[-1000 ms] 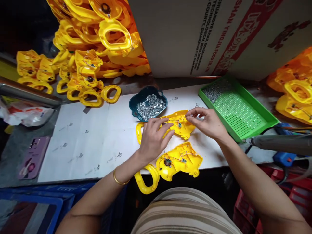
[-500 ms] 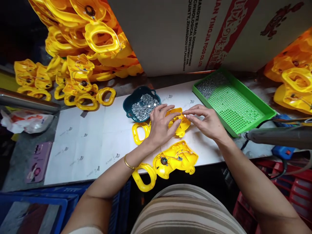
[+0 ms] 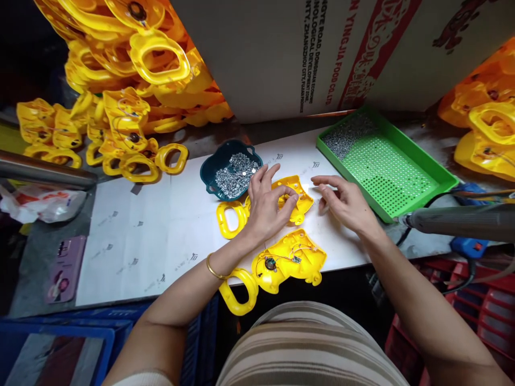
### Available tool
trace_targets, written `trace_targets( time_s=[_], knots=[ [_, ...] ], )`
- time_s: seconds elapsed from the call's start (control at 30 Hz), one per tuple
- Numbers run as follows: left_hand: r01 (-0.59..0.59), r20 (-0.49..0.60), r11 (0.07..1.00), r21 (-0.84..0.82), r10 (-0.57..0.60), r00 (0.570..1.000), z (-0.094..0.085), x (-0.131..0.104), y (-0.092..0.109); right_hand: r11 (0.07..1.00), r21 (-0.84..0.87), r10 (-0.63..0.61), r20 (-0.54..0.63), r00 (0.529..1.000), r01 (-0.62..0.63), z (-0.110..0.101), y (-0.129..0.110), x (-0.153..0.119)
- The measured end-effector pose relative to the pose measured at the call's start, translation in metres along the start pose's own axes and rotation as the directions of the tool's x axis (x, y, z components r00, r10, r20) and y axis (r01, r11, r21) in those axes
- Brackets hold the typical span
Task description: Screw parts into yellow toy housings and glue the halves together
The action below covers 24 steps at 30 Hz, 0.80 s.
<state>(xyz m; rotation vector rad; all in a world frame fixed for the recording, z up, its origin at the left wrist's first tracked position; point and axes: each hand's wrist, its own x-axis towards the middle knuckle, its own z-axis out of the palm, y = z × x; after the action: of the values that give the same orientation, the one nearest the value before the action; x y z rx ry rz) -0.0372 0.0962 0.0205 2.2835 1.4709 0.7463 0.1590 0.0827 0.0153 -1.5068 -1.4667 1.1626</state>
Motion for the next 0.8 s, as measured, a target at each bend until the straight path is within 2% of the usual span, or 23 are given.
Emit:
trace_targets(
  time_s=[0.07,0.17,0.57,0.67,0.8],
  knots=[
    [0.012,0.000,1.000,-0.001,-0.012,1.000,0.003,-0.001,0.000,0.993,0.059,0.092,0.096,0.991,-0.098,0.002,0.004,-0.003],
    [0.032,-0.012,0.999,0.013,-0.032,0.999,0.006,-0.001,0.003,0.990,0.063,0.112,0.166,0.980,-0.124,0.009,0.007,-0.006],
    [0.038,0.000,0.997,0.065,-0.039,0.999,0.008,0.001,0.009,0.999,0.020,0.029,0.140,0.990,-0.032,0.019,0.011,-0.008],
    [0.065,0.051,0.995,0.074,-0.069,0.996,0.006,0.000,0.013,0.998,0.032,0.050,0.154,0.987,-0.056,0.021,0.012,-0.009],
    [0.115,0.109,0.991,0.076,-0.122,0.986,0.001,0.000,0.018,0.976,0.175,0.092,0.215,0.972,-0.131,0.023,0.014,-0.007]
  ],
)
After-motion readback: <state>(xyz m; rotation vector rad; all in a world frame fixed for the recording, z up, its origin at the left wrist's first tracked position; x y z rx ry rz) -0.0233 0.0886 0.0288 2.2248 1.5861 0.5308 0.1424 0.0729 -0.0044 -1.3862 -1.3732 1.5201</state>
